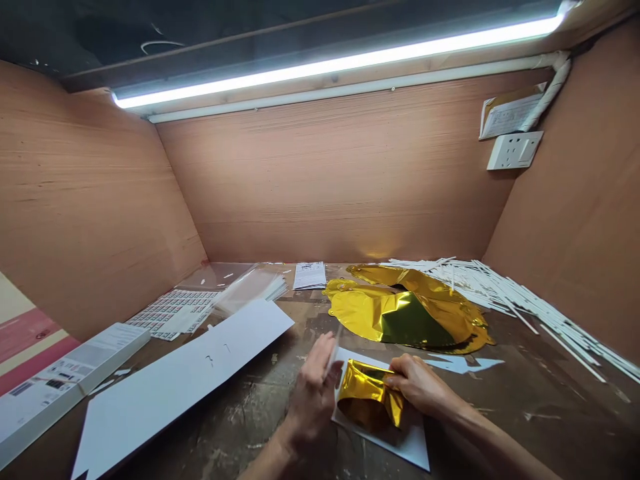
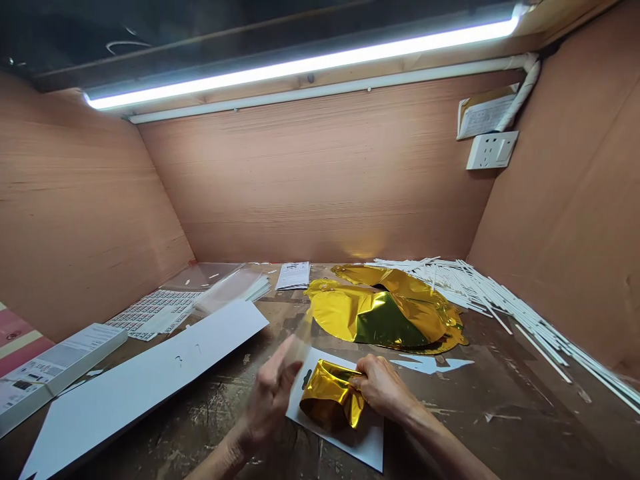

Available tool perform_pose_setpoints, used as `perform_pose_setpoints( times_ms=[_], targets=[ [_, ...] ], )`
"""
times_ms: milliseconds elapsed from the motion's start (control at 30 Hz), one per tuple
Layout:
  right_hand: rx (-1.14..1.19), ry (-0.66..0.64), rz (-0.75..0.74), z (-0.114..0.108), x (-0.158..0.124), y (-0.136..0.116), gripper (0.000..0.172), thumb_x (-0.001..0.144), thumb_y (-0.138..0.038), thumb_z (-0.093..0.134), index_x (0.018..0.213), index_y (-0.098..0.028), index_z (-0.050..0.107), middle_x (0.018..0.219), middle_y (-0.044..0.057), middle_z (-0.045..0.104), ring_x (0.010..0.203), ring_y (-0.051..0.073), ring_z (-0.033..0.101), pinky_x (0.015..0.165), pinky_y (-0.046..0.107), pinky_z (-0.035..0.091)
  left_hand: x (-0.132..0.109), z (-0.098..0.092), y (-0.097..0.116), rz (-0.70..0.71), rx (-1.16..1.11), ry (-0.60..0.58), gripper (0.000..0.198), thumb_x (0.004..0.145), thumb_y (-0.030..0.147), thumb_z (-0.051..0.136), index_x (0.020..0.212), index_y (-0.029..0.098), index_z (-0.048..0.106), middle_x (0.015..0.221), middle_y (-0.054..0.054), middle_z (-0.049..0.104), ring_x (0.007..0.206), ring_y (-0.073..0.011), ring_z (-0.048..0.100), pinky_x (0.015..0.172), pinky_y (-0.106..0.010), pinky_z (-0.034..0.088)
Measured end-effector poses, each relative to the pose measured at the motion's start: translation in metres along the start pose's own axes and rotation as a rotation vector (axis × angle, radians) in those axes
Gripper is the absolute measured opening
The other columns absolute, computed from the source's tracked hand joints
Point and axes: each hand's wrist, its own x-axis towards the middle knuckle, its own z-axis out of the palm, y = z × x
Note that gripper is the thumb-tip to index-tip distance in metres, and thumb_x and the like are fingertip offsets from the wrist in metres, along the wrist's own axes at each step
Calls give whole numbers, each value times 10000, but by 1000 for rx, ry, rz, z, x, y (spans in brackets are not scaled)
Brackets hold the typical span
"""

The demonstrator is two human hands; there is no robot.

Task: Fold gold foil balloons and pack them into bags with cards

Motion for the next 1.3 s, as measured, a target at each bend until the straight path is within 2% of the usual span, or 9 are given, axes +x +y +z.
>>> perform_pose_setpoints(
  times_ms=[233,333,433,500,700,833,1000,1200,1300],
  targets=[
    [134,-94,-155,-1,8,0,218,712,-250,475,746,-136,658,693,7,662,681,170,559,567,213,412,-10,22,3,224,417,-675,881,672,652,458,1332,115,231,1380,-243,130,1249,-399,-5,956,-631,83],
    [76,-121,-119,-17,2,3,174,691,-229,497,684,-130,640,634,10,634,668,193,556,551,229,399,-13,24,0,246,431,-775,1030,598,760,373,1356,111,117,1382,-248,36,1237,-398,-80,943,-643,23],
    [-121,133,-7,-37,-8,-4,181,726,-170,439,782,-141,608,752,58,605,718,198,552,609,263,387,-13,24,-2,234,448,-806,1016,613,760,345,1355,104,115,1378,-251,0,1228,-399,-114,935,-648,7],
    [-152,267,-89,-41,-14,-12,203,782,-169,386,875,-161,566,852,72,572,780,178,536,681,269,381,-14,25,-2,236,452,-797,1003,622,750,354,1357,117,101,1382,-241,-15,1233,-395,-112,936,-648,13],
    [-24,2,-296,-1,-17,-16,81,781,-273,465,787,-196,490,805,12,534,703,135,510,634,239,365,-12,26,-5,186,329,-615,901,616,689,483,1300,138,286,1387,-214,170,1271,-365,84,982,-576,127],
    [3,-6,-265,6,-18,-9,56,754,-248,483,791,-212,461,808,-9,531,712,130,495,637,238,343,8,16,-9,-351,67,-101,363,738,402,528,961,115,533,1068,-155,565,1035,-271,498,840,-387,406],
    [110,-49,-173,3,-17,-10,133,739,-266,477,864,-224,465,768,-20,536,690,129,504,614,226,357,28,14,-13,-925,-414,-78,230,533,181,645,674,167,464,481,45,495,481,-153,531,423,-236,385],
    [102,97,-94,-13,-3,-1,538,530,-296,637,1051,-234,516,1025,62,520,924,232,492,754,274,389,33,27,-6,-811,-620,-112,183,403,82,594,548,142,500,466,19,556,411,-122,493,412,-230,381],
    [338,-142,-143,-36,4,-11,384,521,-447,628,815,-200,625,808,48,577,762,221,527,640,253,405,41,20,1,-651,-764,-195,211,395,157,644,594,116,586,534,0,595,443,-116,501,432,-225,388]
  ],
)
